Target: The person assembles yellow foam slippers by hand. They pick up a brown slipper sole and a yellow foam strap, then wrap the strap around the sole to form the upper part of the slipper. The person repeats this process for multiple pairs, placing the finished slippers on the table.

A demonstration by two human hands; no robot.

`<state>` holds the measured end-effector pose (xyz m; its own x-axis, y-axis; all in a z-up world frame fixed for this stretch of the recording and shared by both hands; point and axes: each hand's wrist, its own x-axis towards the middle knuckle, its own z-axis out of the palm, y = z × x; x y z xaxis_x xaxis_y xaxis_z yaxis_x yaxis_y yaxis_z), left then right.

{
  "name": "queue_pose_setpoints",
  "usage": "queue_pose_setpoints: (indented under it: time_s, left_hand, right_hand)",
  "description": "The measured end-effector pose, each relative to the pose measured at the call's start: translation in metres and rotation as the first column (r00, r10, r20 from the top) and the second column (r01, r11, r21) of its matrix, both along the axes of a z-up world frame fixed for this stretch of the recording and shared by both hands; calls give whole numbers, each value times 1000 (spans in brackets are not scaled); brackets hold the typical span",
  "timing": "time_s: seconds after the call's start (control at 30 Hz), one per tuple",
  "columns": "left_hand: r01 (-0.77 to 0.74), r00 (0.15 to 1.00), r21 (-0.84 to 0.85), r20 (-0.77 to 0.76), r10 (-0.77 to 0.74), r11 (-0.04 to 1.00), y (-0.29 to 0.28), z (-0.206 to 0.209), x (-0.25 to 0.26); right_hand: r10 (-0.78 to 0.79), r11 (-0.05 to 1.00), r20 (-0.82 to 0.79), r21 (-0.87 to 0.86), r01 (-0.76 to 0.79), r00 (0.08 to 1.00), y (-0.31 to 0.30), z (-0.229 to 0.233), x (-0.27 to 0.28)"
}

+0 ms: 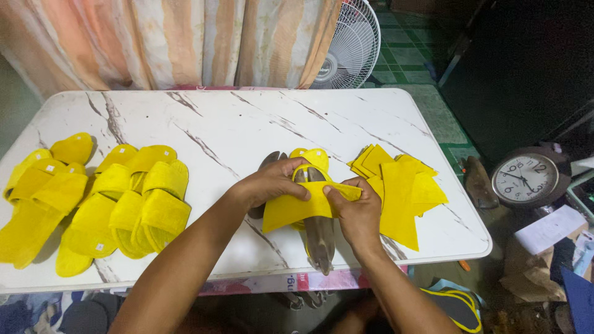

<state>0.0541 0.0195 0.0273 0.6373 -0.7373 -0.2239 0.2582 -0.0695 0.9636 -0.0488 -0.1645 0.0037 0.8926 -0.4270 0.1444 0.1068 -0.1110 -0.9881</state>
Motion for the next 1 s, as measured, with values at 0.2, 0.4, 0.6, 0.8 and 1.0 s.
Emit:
queue_pose_setpoints:
  time_s: [0.2, 0.4, 0.6, 0.8, 1.0]
  left_hand:
    - [-13, 999, -50, 42, 15, 999, 6, -3, -4]
    - [23, 1000, -93, 23, -21, 995, 6, 2, -6]
    - [4, 999, -40, 43, -2, 999, 1, 4, -6]
    - [27, 999, -56, 37, -25, 998, 0, -1, -1]
    - [0, 1000, -14, 14, 0, 1000, -5, 0, -2]
  right_hand:
    - [173, 965, 11, 198, -172, 985, -20, 2, 4]
    - [207, 953, -3, 228, -201, 978, -53, -41, 22]
    - [168, 951, 9, 260, -164, 986, -52, -54, 27]
    - [209, 879, 142, 406, -250, 968, -51, -65, 32]
    - [227, 884, -96, 439, -163, 969, -51, -66, 31]
